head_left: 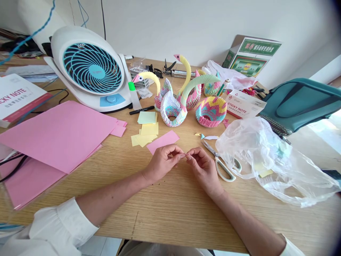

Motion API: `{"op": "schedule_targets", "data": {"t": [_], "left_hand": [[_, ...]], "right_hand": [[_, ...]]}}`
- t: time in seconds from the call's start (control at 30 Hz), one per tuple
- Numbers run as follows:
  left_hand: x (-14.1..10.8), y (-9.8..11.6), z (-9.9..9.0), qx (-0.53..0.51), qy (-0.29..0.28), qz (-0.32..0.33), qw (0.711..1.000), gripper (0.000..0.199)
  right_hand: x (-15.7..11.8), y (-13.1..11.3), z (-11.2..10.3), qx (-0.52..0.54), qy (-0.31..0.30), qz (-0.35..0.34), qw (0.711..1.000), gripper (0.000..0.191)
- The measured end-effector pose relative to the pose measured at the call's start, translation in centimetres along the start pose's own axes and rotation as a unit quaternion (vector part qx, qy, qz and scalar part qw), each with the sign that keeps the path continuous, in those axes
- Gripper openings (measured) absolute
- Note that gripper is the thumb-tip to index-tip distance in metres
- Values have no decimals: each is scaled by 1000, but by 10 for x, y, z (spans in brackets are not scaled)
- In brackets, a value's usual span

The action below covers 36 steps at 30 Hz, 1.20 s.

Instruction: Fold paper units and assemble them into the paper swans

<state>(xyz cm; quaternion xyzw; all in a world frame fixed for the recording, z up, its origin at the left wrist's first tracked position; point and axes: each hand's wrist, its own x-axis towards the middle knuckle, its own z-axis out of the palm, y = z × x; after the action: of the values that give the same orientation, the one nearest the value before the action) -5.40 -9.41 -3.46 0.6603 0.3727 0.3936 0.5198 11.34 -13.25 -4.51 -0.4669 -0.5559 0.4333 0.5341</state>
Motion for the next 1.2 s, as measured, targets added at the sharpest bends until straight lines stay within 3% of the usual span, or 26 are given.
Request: {"op": "schedule_targets", "data": {"t": [0.2,0.4,0.57,0.73,0.87,1.07,1.2], "left_hand": [[4,1,0,-61,6,-53,997,32],[2,4,3,-57,6,-55,997,31],[-2,1,4,36,32,17,999,22],[-9,3,4,155,42,94,982,17],[-9,1,5,168,53,118,977,17],[-5,-1,9,79,68,60,993,26],[2,7,11,21,64,13,998,33]], "right_hand": [[0,1,-1,-20,9,7,1000,19],[1,0,-3,13,22,17,1000,22],[3,4,-1,67,6,17,998,18],[0,0,-1,8,-4,-23,1000,17],[0,1,0,-10,-3,-61,998,16],[3,8,-4,-24,5,-36,999,23],[8,-1,-11,-62,25,-41,997,26]]}}
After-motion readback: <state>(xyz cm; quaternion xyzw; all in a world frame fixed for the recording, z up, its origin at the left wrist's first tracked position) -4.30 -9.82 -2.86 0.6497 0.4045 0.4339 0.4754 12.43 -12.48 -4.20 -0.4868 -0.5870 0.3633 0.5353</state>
